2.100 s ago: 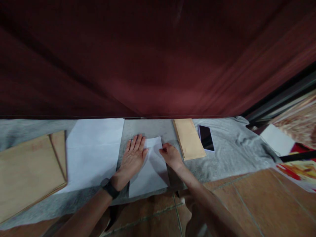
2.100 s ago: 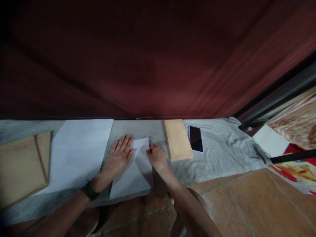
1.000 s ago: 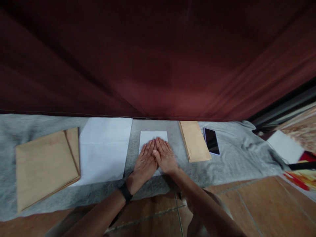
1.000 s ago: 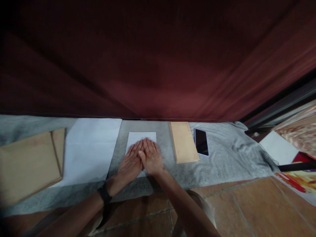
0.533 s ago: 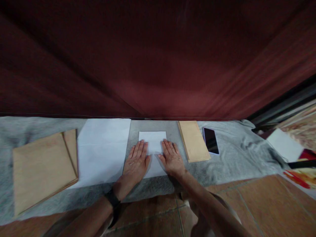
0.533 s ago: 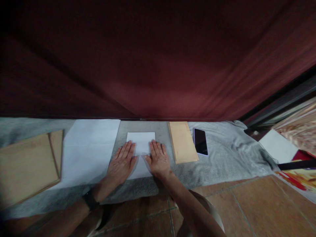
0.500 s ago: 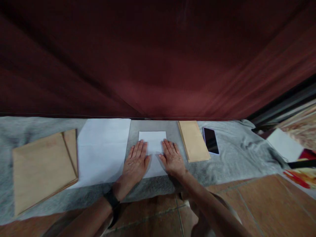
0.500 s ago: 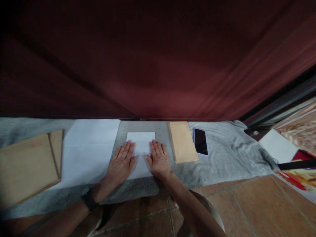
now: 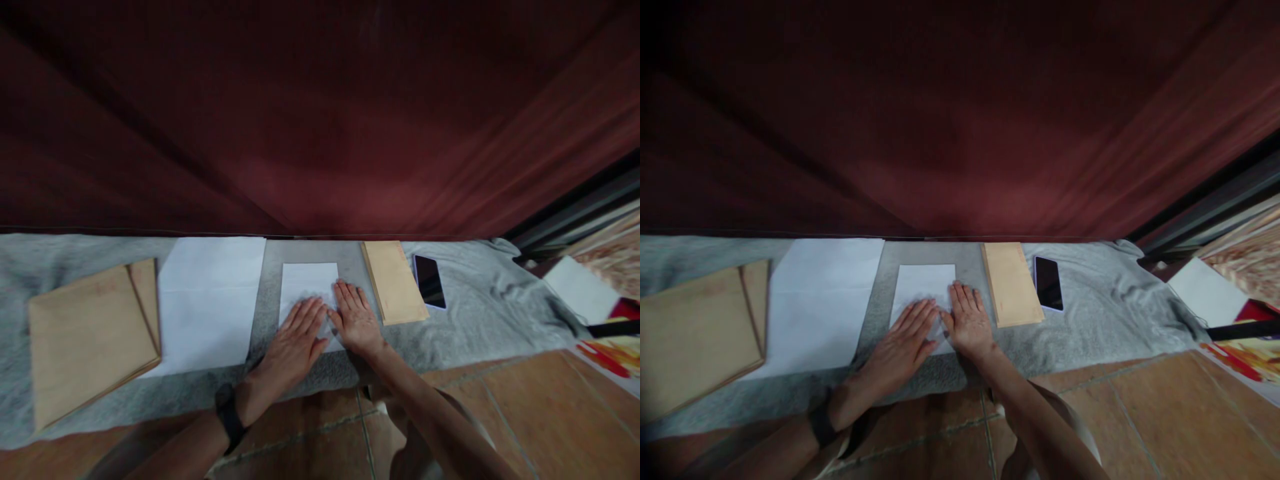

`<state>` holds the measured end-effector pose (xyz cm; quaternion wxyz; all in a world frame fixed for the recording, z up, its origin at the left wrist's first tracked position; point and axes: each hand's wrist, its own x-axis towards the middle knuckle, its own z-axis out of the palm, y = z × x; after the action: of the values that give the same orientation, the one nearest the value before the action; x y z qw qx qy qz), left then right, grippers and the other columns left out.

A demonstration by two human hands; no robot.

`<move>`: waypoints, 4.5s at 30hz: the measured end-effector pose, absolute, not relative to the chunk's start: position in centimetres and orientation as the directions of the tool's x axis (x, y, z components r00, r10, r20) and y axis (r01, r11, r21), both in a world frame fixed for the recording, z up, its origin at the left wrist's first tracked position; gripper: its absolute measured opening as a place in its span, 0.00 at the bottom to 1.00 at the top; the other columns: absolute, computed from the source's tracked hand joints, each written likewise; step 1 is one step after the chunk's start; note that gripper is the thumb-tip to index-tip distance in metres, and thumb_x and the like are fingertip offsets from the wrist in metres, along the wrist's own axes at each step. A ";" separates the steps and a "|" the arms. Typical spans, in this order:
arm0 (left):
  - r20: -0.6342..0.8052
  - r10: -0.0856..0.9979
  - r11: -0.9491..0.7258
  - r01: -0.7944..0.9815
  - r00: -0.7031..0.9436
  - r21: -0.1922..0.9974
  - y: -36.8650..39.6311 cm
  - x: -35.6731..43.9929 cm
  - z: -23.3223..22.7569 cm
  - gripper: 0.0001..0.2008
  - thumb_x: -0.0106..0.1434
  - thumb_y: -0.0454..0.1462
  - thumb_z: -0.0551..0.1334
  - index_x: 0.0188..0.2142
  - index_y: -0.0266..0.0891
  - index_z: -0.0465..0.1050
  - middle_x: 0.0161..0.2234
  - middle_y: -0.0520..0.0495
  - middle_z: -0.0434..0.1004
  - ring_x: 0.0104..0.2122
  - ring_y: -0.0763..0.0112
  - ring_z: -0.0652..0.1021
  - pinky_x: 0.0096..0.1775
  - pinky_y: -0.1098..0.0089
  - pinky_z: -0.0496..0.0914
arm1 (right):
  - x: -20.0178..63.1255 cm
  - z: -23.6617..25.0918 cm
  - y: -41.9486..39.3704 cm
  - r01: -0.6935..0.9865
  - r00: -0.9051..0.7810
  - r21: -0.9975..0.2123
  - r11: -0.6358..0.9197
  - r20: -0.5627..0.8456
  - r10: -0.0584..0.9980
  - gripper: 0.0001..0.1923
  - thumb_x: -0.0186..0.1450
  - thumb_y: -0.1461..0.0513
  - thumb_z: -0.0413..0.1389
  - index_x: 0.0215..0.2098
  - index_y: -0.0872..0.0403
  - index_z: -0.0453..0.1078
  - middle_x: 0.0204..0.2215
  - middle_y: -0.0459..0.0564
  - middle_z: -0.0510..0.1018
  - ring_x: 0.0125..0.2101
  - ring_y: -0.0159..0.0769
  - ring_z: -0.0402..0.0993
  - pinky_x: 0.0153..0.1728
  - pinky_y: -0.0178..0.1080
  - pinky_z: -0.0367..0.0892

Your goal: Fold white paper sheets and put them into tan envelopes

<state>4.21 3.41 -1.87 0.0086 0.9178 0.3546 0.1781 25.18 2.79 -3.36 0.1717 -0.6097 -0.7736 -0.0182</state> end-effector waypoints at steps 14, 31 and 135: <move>0.196 0.642 -0.767 0.618 0.741 0.174 3.2 1.5 -2.5 0.42 0.68 0.57 0.58 0.72 0.37 0.50 0.73 0.36 0.52 0.72 0.54 0.55 0.69 0.52 0.53 | 27.0 -2.9 2.6 0.939 -0.236 -0.200 0.281 0.220 0.946 0.28 0.76 0.57 0.47 0.72 0.56 0.55 0.70 0.56 0.60 0.70 0.47 0.55 0.70 0.54 0.52; 0.203 0.701 -0.709 0.698 0.684 0.096 2.6 1.7 -2.2 0.31 0.74 0.50 0.52 0.72 0.47 0.53 0.73 0.43 0.53 0.72 0.58 0.56 0.70 0.49 0.48 | 24.2 -1.5 0.3 0.822 -0.442 -0.310 0.478 0.182 0.878 0.30 0.75 0.57 0.50 0.73 0.56 0.53 0.71 0.56 0.58 0.71 0.44 0.53 0.70 0.53 0.54; -0.087 0.921 -0.148 0.548 0.380 0.823 6.7 -1.0 0.5 0.20 0.67 0.50 0.58 0.36 0.39 0.82 0.33 0.48 0.84 0.33 0.62 0.80 0.35 0.67 0.74 | 27.6 -0.7 2.8 0.741 -0.149 -0.662 0.110 -0.001 0.989 0.18 0.75 0.54 0.51 0.37 0.54 0.78 0.33 0.51 0.82 0.33 0.38 0.79 0.36 0.37 0.71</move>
<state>-1.01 6.75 0.52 0.4094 0.7226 0.5084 0.2276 27.64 2.85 -0.73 0.2305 -0.6103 -0.7086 0.2688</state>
